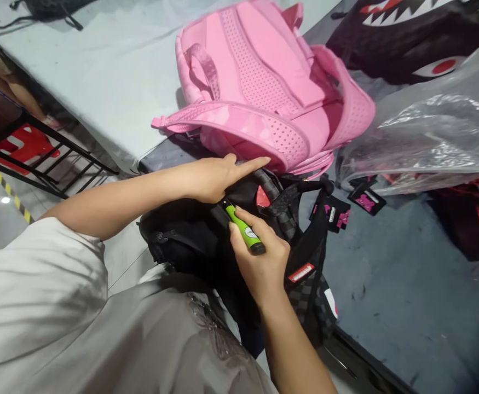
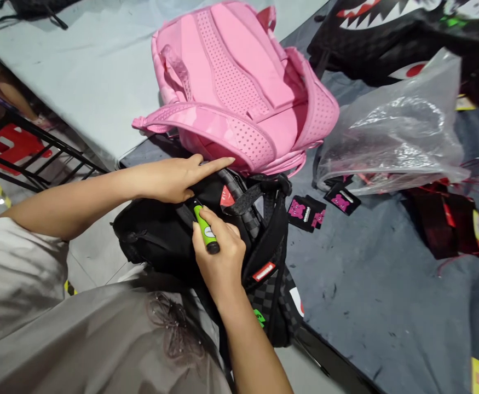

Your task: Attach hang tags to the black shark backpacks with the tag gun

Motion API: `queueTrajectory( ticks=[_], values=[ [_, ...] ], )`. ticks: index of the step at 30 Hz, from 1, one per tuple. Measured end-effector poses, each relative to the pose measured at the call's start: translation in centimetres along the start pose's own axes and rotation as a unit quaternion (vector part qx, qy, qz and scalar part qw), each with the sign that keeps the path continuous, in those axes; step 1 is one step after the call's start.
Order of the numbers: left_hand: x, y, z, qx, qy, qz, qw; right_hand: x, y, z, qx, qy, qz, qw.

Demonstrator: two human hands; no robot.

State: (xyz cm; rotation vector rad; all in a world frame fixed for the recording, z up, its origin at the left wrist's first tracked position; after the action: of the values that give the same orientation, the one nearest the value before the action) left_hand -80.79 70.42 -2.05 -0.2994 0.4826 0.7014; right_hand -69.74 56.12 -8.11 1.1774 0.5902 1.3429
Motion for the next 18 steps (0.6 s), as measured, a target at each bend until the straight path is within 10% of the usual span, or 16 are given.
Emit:
queueTrajectory(
  ticks=[18],
  values=[
    [0.09, 0.12, -0.13, -0.017, -0.002, -0.005, 1.000, 0.47, 0.49, 0.12, -0.034, 0.024, 0.002, 0.999]
  ],
)
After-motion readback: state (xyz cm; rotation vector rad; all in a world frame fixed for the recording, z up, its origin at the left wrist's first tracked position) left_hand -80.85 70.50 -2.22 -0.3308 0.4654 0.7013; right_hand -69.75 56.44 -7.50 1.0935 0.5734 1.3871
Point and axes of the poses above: each hand's wrist, its own x-axis towards the middle knuckle, its own z-axis out of the back of the hand, y = z × x, the point moved 2 cm from there along x, towards the middle knuckle, and after that the axes turned 3 degrees about x, right-handed, at the moved point
